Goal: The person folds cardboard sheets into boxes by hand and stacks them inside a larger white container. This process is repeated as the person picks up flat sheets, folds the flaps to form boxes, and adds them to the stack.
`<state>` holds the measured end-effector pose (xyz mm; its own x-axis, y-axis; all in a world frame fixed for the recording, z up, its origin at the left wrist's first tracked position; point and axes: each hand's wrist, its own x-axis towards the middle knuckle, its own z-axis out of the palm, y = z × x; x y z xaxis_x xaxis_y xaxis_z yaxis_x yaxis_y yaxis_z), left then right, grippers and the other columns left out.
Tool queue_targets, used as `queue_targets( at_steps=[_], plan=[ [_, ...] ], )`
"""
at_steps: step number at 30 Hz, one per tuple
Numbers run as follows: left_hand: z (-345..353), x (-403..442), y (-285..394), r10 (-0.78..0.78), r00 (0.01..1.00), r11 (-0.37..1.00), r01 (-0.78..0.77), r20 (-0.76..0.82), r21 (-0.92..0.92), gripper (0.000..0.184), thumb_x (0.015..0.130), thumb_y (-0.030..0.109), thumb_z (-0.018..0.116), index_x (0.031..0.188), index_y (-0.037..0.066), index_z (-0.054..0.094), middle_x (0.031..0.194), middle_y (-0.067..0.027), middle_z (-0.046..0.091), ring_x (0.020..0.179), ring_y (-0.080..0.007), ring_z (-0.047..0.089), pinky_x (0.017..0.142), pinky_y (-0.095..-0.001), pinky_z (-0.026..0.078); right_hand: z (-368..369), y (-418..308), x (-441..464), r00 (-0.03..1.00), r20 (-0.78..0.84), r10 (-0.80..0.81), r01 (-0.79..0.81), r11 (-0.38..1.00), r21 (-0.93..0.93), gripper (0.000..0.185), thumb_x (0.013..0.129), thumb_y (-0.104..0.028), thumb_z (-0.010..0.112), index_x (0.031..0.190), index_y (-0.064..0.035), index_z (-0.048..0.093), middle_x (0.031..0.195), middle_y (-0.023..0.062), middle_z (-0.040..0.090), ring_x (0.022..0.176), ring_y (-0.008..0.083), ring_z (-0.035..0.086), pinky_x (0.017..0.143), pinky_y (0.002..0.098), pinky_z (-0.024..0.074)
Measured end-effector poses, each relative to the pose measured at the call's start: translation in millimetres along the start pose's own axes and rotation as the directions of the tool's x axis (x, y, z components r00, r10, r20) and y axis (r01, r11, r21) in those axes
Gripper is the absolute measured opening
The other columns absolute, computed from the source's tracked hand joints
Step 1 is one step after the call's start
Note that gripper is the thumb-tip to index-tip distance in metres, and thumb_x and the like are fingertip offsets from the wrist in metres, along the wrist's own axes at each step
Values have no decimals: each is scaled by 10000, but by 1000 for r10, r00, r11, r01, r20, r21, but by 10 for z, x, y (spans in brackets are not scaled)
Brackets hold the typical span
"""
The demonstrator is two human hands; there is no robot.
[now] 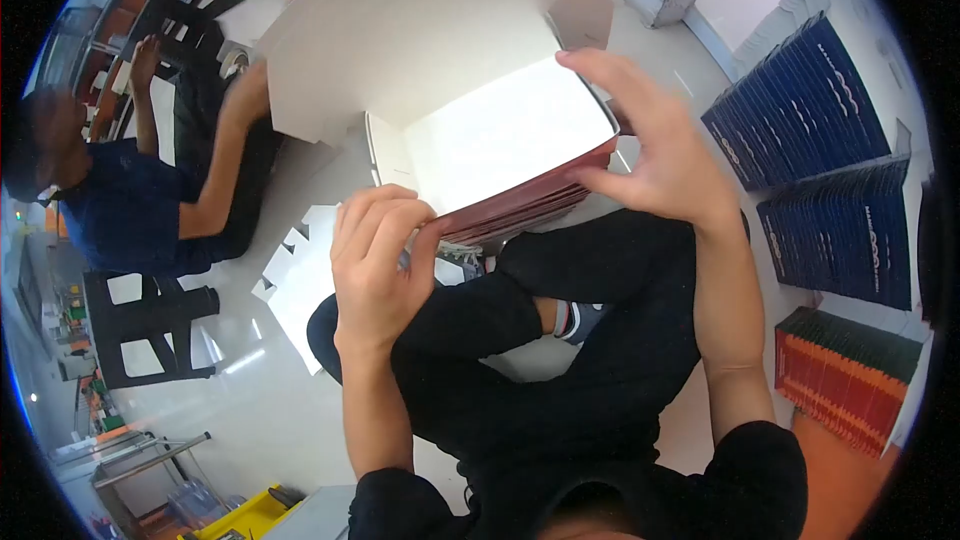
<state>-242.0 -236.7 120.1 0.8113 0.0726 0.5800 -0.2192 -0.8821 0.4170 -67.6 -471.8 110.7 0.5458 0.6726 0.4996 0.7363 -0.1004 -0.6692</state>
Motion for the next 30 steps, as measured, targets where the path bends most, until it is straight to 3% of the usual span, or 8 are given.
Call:
queue_targets(
  at_steps=[1, 6, 8, 12, 18, 23, 25, 30],
  plan=[
    [-9, 18, 20, 59, 998, 992, -62, 31, 106, 205, 755, -21, 777, 918, 57, 681, 871, -57, 677, 930, -267, 667, 855, -382, 508, 9, -10, -6, 994, -4, -107, 104, 971, -214, 838, 697, -103, 816, 1463, -108, 476, 1397, 199, 540, 1200, 380, 618, 961, 417, 549],
    [116, 276, 383, 139, 975, 948, -181, 171, 262, 375, 771, 69, 781, 1130, 115, 683, 913, -24, 686, 946, -217, 660, 934, -372, 462, 23, 16, -53, 998, -15, -54, 51, 988, -149, 860, 687, -112, 804, 1477, -101, 464, 1414, 234, 533, 1245, 429, 565, 1018, 434, 504],
    [239, 484, 536, 103, 950, 989, -130, 295, 73, 564, 824, 81, 758, 1358, 174, 600, 1002, -85, 716, 955, -339, 655, 910, -453, 482, -5, 25, -61, 999, 7, -40, 40, 992, -121, 844, 698, -80, 772, 1482, -93, 458, 1423, 232, 531, 1263, 421, 557, 1025, 437, 499],
    [441, 752, 565, 198, 894, 968, -243, 403, 63, 547, 870, 115, 686, 1390, 180, 530, 951, -67, 724, 827, -268, 711, 700, -384, 549, -55, 105, -91, 1000, -8, -15, 16, 978, 210, 813, 703, 59, 587, 1492, -81, 448, 1426, 226, 531, 1257, 409, 564, 998, 426, 509],
    [351, 862, 586, 114, 890, 977, -182, 442, 115, 476, 901, 48, 613, 1347, 187, 519, 819, -138, 714, 704, -364, 696, 601, -424, 533, 99, 194, -61, 971, -179, -161, 108, 955, -276, 774, 729, 55, 572, 1468, -160, 482, 1350, 108, 576, 1151, 324, 620, 873, 404, 490],
    [387, 808, 624, 104, 880, 967, -198, 464, 160, 493, 881, 11, 613, 1340, 173, 532, 802, -144, 700, 688, -357, 689, 570, -423, 521, 184, 332, -30, 971, -238, -19, 25, 999, 26, 598, 766, 5, 621, 1353, -95, 567, 1319, 161, 574, 1057, 307, 648, 863, 390, 532],
    [396, 803, 637, 96, 872, 950, -225, 480, 219, 504, 865, -3, 615, 1336, 160, 536, 801, -134, 692, 671, -350, 683, 564, -425, 520, 148, 368, -11, 975, -139, 176, -156, 977, 144, 445, 766, -24, 642, 1211, -30, 632, 1182, 190, 634, 960, 292, 684, 828, 380, 558],
    [455, 778, 621, 95, 854, 936, -251, 512, 246, 510, 848, -6, 622, 1327, 150, 540, 798, -112, 677, 654, -329, 681, 555, -417, 522, 152, 428, -10, 960, -119, 255, -222, 946, 238, 327, 736, -44, 645, 1057, 5, 680, 979, 183, 680, 786, 295, 691, 758, 392, 561]
  ],
)
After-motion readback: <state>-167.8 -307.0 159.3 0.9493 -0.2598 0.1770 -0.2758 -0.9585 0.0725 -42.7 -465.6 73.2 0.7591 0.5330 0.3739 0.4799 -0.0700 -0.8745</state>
